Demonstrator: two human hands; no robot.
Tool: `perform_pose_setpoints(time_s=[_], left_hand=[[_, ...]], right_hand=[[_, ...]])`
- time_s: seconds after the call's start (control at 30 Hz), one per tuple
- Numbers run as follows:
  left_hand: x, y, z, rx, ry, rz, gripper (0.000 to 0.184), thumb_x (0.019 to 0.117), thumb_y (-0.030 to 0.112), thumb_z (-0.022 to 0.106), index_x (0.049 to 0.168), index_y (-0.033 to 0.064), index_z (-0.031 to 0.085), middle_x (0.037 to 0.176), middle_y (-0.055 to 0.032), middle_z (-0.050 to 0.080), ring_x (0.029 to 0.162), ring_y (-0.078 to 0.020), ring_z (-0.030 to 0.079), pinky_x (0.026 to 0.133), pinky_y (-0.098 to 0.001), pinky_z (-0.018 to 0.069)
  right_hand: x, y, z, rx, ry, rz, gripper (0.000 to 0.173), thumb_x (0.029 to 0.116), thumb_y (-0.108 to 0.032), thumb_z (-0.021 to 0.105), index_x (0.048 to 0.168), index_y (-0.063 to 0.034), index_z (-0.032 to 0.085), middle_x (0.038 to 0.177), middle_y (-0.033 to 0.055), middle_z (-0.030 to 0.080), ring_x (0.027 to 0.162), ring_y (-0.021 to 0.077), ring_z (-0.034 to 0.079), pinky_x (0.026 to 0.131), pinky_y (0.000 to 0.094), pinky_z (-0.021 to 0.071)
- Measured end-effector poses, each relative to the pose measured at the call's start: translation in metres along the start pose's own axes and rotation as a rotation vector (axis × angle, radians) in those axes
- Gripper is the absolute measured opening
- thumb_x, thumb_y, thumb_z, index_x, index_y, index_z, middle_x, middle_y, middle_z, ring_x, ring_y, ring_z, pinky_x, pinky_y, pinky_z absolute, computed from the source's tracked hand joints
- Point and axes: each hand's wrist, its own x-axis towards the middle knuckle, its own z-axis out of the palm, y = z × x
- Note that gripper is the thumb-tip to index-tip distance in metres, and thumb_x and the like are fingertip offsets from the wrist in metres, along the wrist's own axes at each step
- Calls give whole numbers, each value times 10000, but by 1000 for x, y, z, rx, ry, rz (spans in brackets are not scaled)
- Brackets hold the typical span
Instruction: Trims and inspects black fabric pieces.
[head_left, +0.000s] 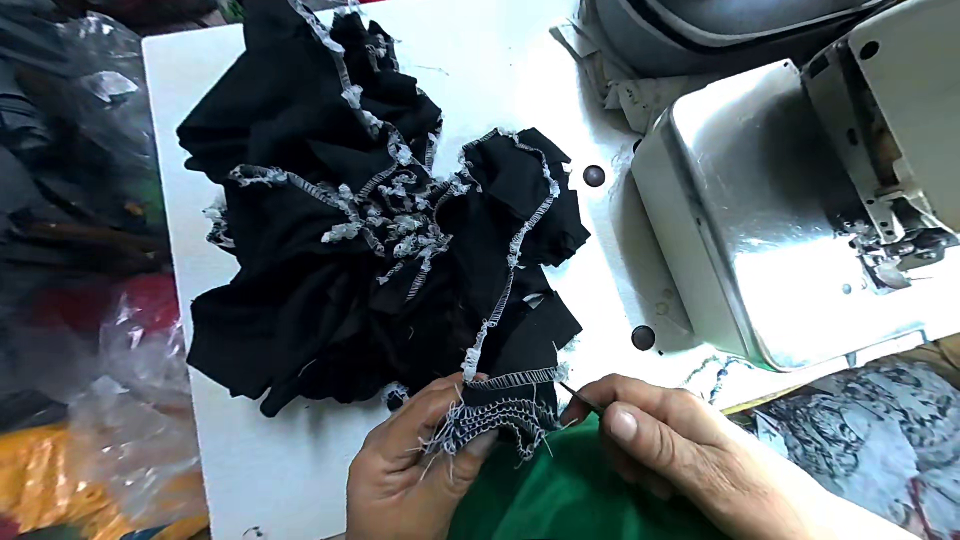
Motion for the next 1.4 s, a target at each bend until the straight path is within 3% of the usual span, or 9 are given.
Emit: perform_pose_setpoints(time_s=[0.3,0.4,0.5,0.63,0.7,0.77,0.9,1.1,1.4], left_hand=[[-4,-5,2,2,-56,0,214,971,367,649,1166,356,737,1146,250,716,1097,83,643,978,-138,513],[-4,-7,-4,-10,-103,39,222,982,371,645,1185,335,728,1173,215,716,1127,39,648,1010,-178,512],[-2,-1,-13,-6,-170,70,151,997,401,626,1106,328,702,1221,208,665,1153,19,627,979,-166,519],[2,22,-16,-18,-190,74,85,997,335,640,1049,362,702,1296,254,606,1208,44,581,1018,-145,481],[-2,28,-16,-50,-230,58,71,1006,296,634,1031,322,695,1326,221,606,1227,19,581,1034,-175,490],[-5,22,-16,-64,-301,96,83,1022,259,603,1017,266,685,1382,172,581,1284,-19,552,1072,-217,479],[-8,10,-14,-75,-376,170,98,1033,257,576,1058,220,663,1485,121,517,1382,-67,483,1138,-261,437],[-13,8,-12,-29,-383,190,82,1032,218,581,1074,194,648,1489,95,522,1396,-83,476,1154,-284,431],[-12,4,-9,50,-444,216,123,1041,193,576,972,101,621,1450,44,548,1398,-57,463,1179,-287,407]], right_hand=[[11,4,5,182,196,-85,282,1070,-324,496,1005,-133,693,652,-160,469,553,-122,391,502,63,323],[10,4,2,281,318,-103,362,1064,-465,458,1054,-169,666,663,-158,498,546,-112,409,494,62,334],[7,4,-3,211,394,-160,506,1039,-571,415,1177,-160,676,732,-134,571,583,-88,456,522,72,373],[2,-1,-7,-80,255,-314,599,1070,-543,317,1175,-69,667,768,-73,588,654,-86,497,588,84,412],[1,-8,-7,-172,71,-387,599,1096,-467,313,1152,6,677,770,32,621,663,-13,531,611,128,440],[3,-12,-7,-226,-101,-415,540,1110,-400,335,1126,15,680,791,84,640,691,53,574,652,170,479],[8,-7,-9,-229,-266,-343,490,1115,-354,354,1058,1,688,699,59,589,607,63,530,582,197,436],[10,-3,-18,-156,-415,-167,519,1108,-396,355,1033,-6,689,663,5,570,565,5,503,546,163,420],[19,-4,-10,-139,-383,-302,375,1077,-302,494,925,-14,680,683,8,560,615,0,499,553,161,379]])
